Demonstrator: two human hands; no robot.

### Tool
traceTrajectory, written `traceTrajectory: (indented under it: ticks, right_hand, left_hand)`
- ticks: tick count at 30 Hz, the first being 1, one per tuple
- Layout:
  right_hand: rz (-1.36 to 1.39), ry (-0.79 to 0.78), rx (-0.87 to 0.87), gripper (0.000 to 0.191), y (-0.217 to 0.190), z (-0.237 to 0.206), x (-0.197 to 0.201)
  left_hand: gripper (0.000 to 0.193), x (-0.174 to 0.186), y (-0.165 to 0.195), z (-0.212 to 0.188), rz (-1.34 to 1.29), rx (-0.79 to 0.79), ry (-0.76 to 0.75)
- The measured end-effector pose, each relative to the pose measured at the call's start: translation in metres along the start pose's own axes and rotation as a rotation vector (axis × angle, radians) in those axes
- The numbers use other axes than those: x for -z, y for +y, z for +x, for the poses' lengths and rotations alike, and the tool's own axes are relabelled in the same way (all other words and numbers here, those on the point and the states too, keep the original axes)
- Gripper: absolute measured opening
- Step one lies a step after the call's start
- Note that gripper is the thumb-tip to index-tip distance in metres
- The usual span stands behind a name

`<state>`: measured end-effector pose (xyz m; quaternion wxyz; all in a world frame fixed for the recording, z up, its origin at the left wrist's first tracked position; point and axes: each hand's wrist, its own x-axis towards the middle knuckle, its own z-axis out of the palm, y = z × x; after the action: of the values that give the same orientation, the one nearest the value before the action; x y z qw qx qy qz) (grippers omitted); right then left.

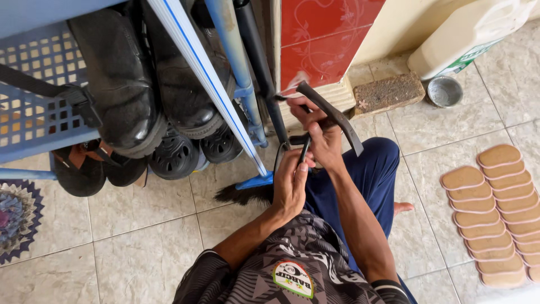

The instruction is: The person pours a white liquid from a metal bowl into a plastic container, then uses a hammer and chisel to work on the edges of shoe soles placed on a wooden block. The person repeatedly taps the chisel along the sole edges and inspects the result.

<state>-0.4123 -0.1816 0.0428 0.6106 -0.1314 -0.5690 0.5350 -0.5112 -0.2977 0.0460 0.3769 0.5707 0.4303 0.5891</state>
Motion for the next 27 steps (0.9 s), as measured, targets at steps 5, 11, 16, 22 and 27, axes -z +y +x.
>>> traceTrajectory:
  ticks: [5, 11, 16, 22, 27]
  right_hand:
    - [0.110, -0.064, -0.157, 0.034, 0.011, 0.021, -0.019]
    - [-0.378, 0.061, -0.191, 0.042, 0.015, 0.019, -0.018]
    - [-0.385, 0.362, -0.264, 0.041, 0.033, -0.043, -0.017]
    - [-0.297, 0.389, -0.439, 0.040, 0.060, -0.089, -0.021]
    - [-0.323, 0.309, -0.274, 0.032, 0.081, -0.070, -0.004]
  left_hand:
    - [0.027, 0.003, -0.010, 0.013, 0.124, 0.053, 0.166]
    - [0.032, 0.007, -0.029, 0.077, -0.072, 0.074, 0.397]
    - [0.039, -0.002, -0.036, 0.118, -0.139, 0.032, 0.429]
    - [0.043, -0.007, -0.031, 0.175, 0.043, -0.036, 0.564]
    - [0.075, -0.010, -0.008, 0.106, 0.300, -0.126, 0.267]
